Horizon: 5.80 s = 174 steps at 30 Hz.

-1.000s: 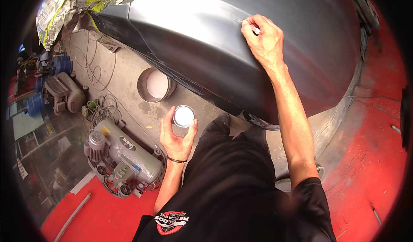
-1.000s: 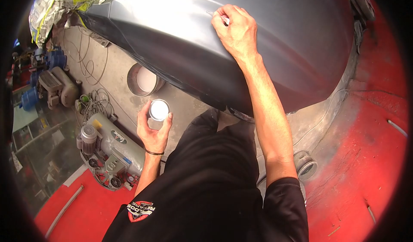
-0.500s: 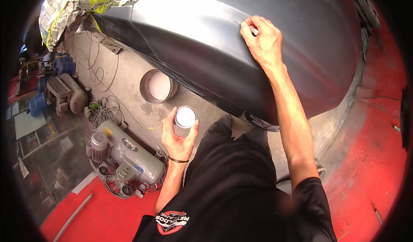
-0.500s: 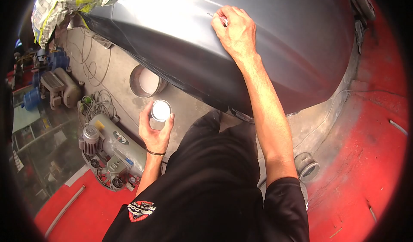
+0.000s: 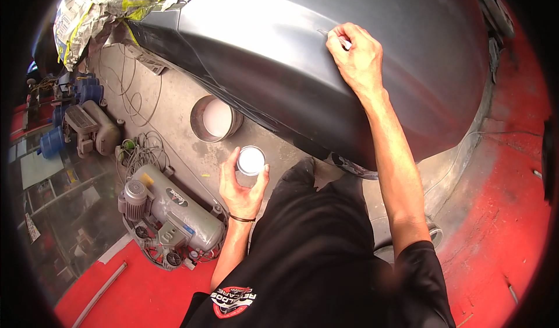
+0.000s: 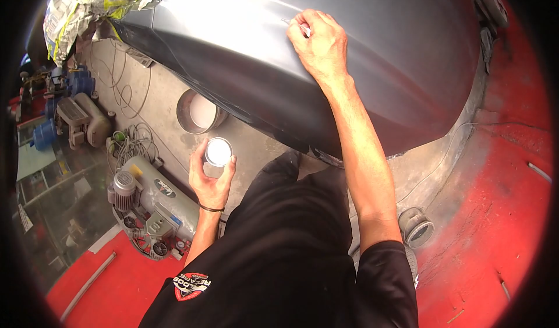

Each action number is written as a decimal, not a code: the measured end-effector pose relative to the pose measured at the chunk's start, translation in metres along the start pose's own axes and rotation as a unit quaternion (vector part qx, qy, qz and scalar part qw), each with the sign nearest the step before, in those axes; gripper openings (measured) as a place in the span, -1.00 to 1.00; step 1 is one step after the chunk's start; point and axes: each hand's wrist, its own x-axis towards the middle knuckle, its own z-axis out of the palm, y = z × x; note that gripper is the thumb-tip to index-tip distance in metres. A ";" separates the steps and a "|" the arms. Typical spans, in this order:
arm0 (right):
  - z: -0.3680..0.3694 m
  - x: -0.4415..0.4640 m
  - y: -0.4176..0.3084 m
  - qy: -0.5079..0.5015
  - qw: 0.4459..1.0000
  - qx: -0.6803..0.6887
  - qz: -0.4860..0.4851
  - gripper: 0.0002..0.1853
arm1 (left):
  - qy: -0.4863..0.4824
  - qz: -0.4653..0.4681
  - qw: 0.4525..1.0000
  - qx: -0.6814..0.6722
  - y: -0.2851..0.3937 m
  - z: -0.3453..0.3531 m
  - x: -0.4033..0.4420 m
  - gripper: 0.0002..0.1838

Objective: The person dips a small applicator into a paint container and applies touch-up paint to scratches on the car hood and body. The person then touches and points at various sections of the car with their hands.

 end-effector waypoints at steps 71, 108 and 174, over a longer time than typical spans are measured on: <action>-0.014 0.001 -0.022 -0.003 1.000 0.009 0.004 -0.90 | 0.013 -0.032 0.999 -0.009 0.003 -0.002 0.004 -0.20; -0.088 -0.221 -0.086 -0.244 0.941 0.130 0.195 -0.90 | 0.055 -0.027 0.997 -0.042 -0.013 -0.006 0.008 -0.22; -0.039 -0.046 -0.143 -0.075 0.981 0.095 0.150 -0.88 | -0.065 0.108 0.986 -0.109 0.000 0.002 0.188 -0.19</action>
